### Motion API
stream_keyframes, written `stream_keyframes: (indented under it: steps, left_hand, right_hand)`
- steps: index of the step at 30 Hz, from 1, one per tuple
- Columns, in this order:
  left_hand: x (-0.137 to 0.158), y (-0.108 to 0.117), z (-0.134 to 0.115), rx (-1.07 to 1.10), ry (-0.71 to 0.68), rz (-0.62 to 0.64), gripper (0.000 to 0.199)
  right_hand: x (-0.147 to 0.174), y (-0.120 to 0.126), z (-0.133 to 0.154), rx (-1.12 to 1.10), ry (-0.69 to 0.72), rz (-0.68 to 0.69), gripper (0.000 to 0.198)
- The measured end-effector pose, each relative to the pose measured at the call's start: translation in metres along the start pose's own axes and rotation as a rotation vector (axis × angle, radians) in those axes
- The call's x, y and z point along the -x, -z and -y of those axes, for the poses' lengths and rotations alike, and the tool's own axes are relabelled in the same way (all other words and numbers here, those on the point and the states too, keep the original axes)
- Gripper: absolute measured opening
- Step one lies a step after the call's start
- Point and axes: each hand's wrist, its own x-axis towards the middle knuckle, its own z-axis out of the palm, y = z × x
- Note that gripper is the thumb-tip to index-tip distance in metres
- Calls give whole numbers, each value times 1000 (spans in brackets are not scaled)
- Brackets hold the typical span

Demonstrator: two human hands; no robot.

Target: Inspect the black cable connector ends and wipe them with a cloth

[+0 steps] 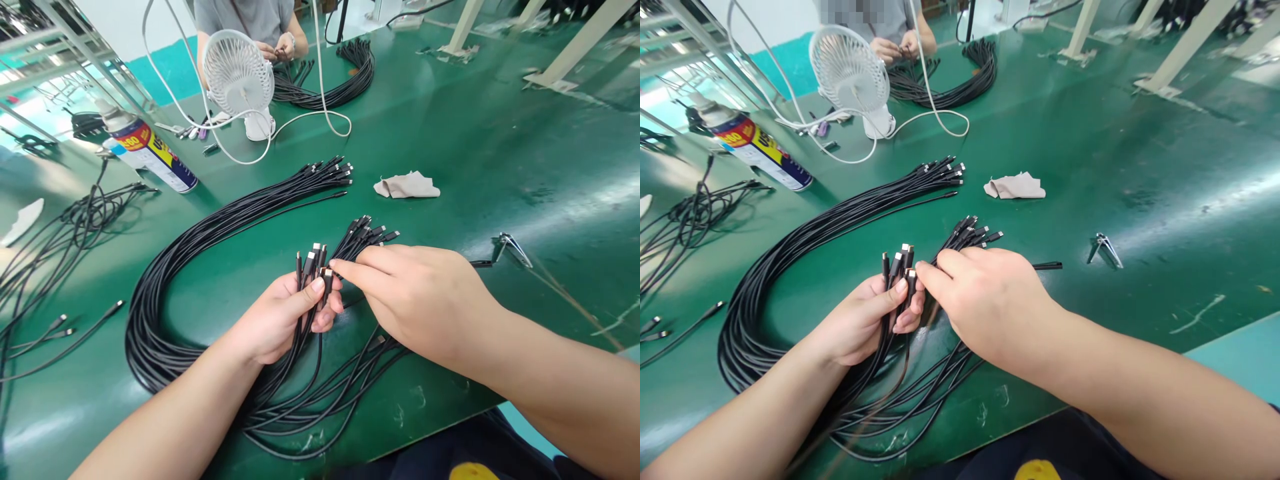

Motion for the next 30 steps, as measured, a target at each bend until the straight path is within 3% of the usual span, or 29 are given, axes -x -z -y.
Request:
stream_keyframes:
  steps: [19,30]
  left_hand:
    - [-1,-3,-1,-3,14,-13,19]
    - [-1,-3,-1,-29,14,-47,19]
  right_hand:
    - [0,-4,2,-37,11,2,27]
    - [-1,-2,1,-121,-81,-9,24]
